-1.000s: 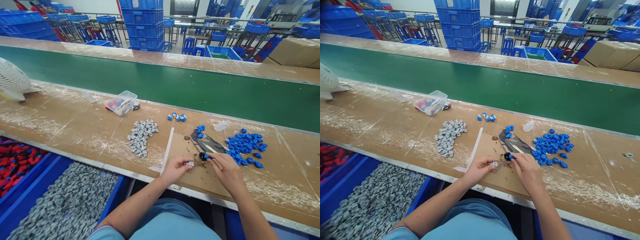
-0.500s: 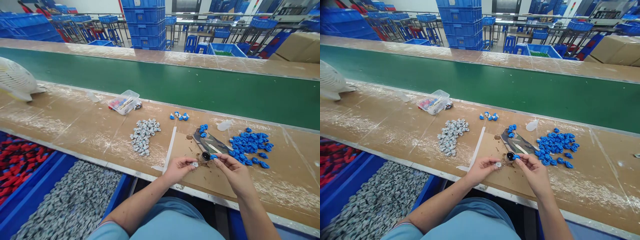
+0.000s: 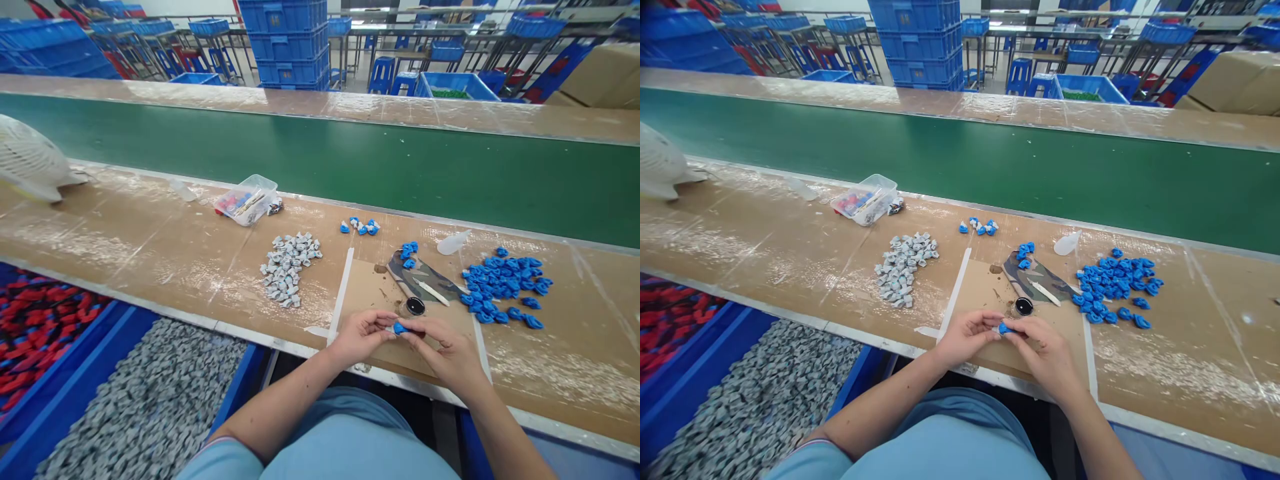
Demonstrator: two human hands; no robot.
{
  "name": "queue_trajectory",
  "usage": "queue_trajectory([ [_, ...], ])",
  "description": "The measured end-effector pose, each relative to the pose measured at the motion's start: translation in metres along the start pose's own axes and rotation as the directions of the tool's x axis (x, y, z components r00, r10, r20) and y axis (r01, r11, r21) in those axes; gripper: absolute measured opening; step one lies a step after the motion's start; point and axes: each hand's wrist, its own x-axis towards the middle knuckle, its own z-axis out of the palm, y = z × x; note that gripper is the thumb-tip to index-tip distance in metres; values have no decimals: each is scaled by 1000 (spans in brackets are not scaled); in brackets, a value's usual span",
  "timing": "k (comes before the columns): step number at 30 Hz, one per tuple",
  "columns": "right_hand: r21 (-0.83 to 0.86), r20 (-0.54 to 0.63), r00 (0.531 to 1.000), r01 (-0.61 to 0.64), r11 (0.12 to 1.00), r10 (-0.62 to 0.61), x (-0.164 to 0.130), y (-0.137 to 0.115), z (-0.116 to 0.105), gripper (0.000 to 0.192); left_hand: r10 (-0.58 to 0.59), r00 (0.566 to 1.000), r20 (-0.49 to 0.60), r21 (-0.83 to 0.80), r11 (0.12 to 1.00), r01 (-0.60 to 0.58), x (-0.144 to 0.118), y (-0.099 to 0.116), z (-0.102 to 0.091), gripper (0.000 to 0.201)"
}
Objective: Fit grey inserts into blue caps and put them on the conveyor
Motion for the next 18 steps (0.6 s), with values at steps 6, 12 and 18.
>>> queue_trajectory([
  [6,-23,161,986,-34,999,38,4,4,-12,18,-2,997,74,96,995,-5,-3,4,1,44],
  [12,-3,135,977,-165,986,164,3,5,-7,22,16,999,45,109,994,-21,-3,2,-1,42],
  [18,-41,281,956,-76,996,84,9,0,-15,16,-9,992,122,180,984,-13,-4,1,-2,44],
])
